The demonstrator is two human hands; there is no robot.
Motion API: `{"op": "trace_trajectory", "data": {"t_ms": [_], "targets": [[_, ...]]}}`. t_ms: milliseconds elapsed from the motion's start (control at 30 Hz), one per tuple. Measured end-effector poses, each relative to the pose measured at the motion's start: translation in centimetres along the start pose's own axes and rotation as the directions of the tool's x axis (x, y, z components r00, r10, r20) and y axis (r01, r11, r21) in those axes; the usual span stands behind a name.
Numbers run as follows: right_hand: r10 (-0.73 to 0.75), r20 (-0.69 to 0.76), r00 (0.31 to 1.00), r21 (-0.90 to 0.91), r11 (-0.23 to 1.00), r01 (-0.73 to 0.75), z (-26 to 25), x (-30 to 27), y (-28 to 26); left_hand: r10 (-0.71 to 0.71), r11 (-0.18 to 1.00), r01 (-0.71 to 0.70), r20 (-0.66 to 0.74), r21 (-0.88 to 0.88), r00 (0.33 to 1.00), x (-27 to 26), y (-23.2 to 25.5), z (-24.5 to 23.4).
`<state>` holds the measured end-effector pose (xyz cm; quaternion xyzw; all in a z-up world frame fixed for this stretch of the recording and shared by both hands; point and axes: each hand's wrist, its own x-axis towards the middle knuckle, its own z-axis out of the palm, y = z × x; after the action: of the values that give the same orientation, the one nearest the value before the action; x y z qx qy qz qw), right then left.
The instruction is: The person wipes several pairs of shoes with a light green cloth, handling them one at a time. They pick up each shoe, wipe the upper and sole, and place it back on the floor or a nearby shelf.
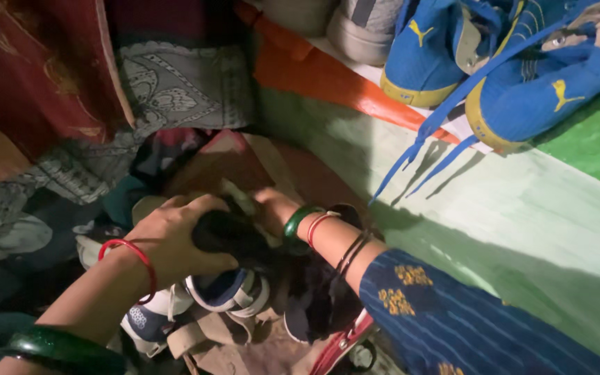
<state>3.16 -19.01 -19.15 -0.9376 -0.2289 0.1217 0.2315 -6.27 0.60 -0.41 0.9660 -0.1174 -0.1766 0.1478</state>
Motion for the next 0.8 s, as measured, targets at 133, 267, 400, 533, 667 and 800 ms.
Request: {"op": "trace_trajectory", "data": {"t_ms": [133, 267, 400, 533, 667, 800], "targets": [[0.218, 0.348, 0.912, -0.532, 0.847, 0.000, -0.7, -0.5, 2.9, -0.069, 0.996, 0.069, -0.014, -0.057, 0.997, 0.0, -0.6, 0.1], [0.135, -0.087, 0.987, -0.063, 0.988, -0.141, -9.5, -3.9, -1.5, -0.181, 0.982, 0.181, 0.000, -0.054, 0.983, 0.5, -2.4, 1.1], [0.100, -0.388, 0.916, 0.339, 0.940, 0.041, -7.5, -6.9, -6.3, -0.132, 0.984, 0.126, -0.043, -0.124, 0.990, 1.7, -3.6, 1.6], [0.117, 0.034, 0.993, 0.416, 0.901, -0.121, -2.2, -7.6, -3.8, -0.091, 0.996, 0.091, -0.049, -0.004, 0.995, 2.0, -3.0, 1.4], [0.113, 0.391, 0.913, -0.402, 0.913, 0.060, -4.9, -6.3, -0.3, -0.207, 0.969, 0.203, -0.014, -0.141, 0.978, 1.5, -2.9, 0.6], [-0.083, -0.315, 0.945, 0.028, 0.995, 0.097, -10.8, -7.1, -4.7, -0.183, 0.975, 0.177, -0.031, -0.134, 0.983, 1.1, -3.3, 0.5]]}}
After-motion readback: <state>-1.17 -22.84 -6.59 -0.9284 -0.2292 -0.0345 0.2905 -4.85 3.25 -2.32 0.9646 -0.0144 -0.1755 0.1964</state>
